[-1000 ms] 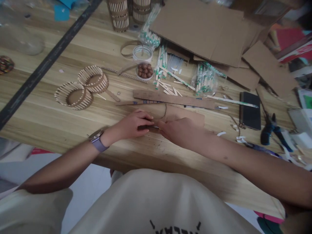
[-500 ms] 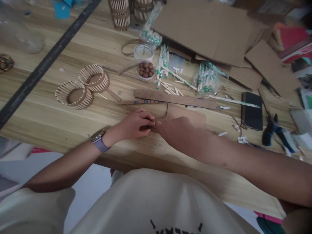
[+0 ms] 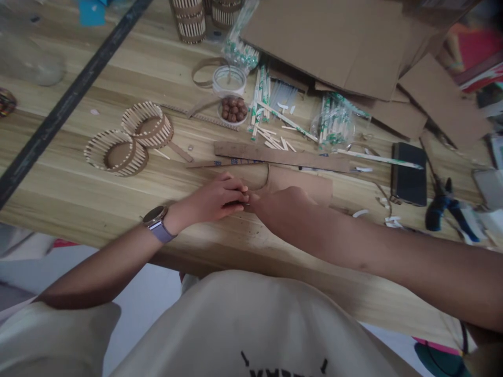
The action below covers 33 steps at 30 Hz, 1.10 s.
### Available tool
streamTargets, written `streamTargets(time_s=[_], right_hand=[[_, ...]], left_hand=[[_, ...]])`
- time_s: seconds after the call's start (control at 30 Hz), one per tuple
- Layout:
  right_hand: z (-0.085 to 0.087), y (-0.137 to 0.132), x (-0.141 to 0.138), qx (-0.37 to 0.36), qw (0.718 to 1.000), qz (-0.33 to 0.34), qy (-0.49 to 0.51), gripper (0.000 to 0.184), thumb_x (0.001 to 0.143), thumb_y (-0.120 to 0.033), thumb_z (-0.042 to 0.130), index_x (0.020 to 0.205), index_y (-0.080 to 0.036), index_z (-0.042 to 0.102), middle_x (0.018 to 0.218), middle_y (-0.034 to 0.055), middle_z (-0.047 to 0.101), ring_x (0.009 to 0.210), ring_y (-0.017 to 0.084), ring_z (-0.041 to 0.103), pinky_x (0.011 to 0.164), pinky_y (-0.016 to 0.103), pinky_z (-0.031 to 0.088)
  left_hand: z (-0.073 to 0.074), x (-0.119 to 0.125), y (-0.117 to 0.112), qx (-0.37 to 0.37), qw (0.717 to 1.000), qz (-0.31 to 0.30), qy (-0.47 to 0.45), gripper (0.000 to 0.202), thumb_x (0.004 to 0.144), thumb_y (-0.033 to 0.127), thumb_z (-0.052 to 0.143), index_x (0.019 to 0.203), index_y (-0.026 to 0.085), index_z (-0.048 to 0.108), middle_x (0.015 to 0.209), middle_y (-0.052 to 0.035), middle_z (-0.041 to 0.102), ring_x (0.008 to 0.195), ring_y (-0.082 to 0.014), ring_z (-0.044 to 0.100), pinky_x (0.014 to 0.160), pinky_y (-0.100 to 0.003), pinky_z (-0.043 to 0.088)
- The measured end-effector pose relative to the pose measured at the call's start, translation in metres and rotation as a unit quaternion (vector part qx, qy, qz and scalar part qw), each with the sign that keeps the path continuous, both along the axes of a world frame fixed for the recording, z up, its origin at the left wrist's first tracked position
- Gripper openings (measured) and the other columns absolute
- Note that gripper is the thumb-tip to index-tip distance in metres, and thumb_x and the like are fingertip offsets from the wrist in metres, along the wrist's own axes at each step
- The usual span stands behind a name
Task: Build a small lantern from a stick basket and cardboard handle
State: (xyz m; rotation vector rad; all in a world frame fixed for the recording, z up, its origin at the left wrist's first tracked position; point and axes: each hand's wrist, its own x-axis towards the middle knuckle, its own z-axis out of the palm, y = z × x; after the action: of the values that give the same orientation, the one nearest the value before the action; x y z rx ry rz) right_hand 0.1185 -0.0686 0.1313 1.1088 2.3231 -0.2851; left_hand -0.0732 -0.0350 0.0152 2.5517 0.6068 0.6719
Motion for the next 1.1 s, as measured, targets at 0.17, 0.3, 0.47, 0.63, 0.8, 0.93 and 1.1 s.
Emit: streamTargets(time_s=[0.17,0.3,0.47,0.63,0.8,0.93,1.1], right_hand=[[0.002,0.002,0.0,-0.003,0.998,0.02,-0.059,0.062,0.083,0.01,0.039,0.134,-0.016,0.063,0.109,0.016,0.078,0.086,0.031,0.077,0.054,0.034,0.054],[0.008,0.003,0.0,-0.021,0.997,0.02,-0.071,0.067,0.083,0.011,0.038,0.139,-0.019,0.059,0.111,0.0142,0.077,0.09,0.031,0.077,0.055,0.033,0.053],[0.009,0.003,0.003,-0.021,0.997,0.023,-0.076,0.063,0.087,0.009,0.041,0.141,-0.019,0.057,0.103,0.0122,0.078,0.086,0.029,0.077,0.056,0.031,0.053],[0.002,0.001,0.012,-0.014,0.997,0.016,-0.081,0.055,0.088,0.007,0.044,0.134,-0.019,0.061,0.084,0.0104,0.078,0.077,0.029,0.077,0.055,0.03,0.051],[-0.008,-0.003,0.03,0.01,0.995,0.029,-0.097,0.049,0.088,0.006,0.04,0.126,-0.015,0.063,0.089,0.0147,0.077,0.081,0.033,0.077,0.053,0.032,0.048],[-0.007,-0.002,0.052,0.005,0.995,0.013,-0.096,0.042,0.093,0.0,0.039,0.122,-0.017,0.065,0.089,0.0143,0.077,0.083,0.032,0.076,0.053,0.031,0.043],[-0.007,-0.012,0.097,-0.022,0.997,-0.058,-0.034,0.033,0.105,-0.029,0.039,0.126,-0.019,0.062,0.095,0.0115,0.078,0.086,0.029,0.075,0.058,0.03,0.043]], left_hand=[[-0.002,0.0,0.0,0.027,1.0,-0.004,-0.002,0.02,0.102,0.028,0.054,0.109,0.02,0.071,0.112,-0.008,0.073,0.104,-0.0201,0.064,0.094,-0.036,0.047],[0.0,0.001,-0.002,0.041,0.999,0.001,0.017,0.022,0.103,0.028,0.053,0.112,0.019,0.071,0.112,-0.0085,0.073,0.104,-0.0201,0.064,0.093,-0.036,0.047],[0.004,0.003,-0.004,0.039,0.998,0.001,0.046,0.019,0.101,0.023,0.055,0.111,0.019,0.071,0.11,-0.0079,0.073,0.106,-0.0202,0.064,0.094,-0.036,0.047],[0.007,0.004,-0.004,0.044,0.998,0.002,0.054,0.017,0.1,0.022,0.056,0.107,0.02,0.071,0.11,-0.0072,0.073,0.106,-0.0201,0.064,0.095,-0.036,0.048],[0.008,0.005,-0.004,0.03,0.997,0.007,0.066,0.017,0.1,0.023,0.056,0.106,0.019,0.072,0.11,-0.0083,0.073,0.108,-0.0209,0.064,0.096,-0.038,0.049],[0.01,0.005,-0.005,0.036,0.995,0.008,0.093,0.016,0.099,0.023,0.057,0.104,0.018,0.072,0.112,-0.0088,0.072,0.11,-0.0223,0.064,0.099,-0.039,0.049],[0.021,0.009,-0.015,0.044,0.991,0.047,0.121,0.016,0.098,0.02,0.056,0.106,0.015,0.07,0.119,-0.0121,0.067,0.11,-0.0242,0.062,0.098,-0.039,0.051]])
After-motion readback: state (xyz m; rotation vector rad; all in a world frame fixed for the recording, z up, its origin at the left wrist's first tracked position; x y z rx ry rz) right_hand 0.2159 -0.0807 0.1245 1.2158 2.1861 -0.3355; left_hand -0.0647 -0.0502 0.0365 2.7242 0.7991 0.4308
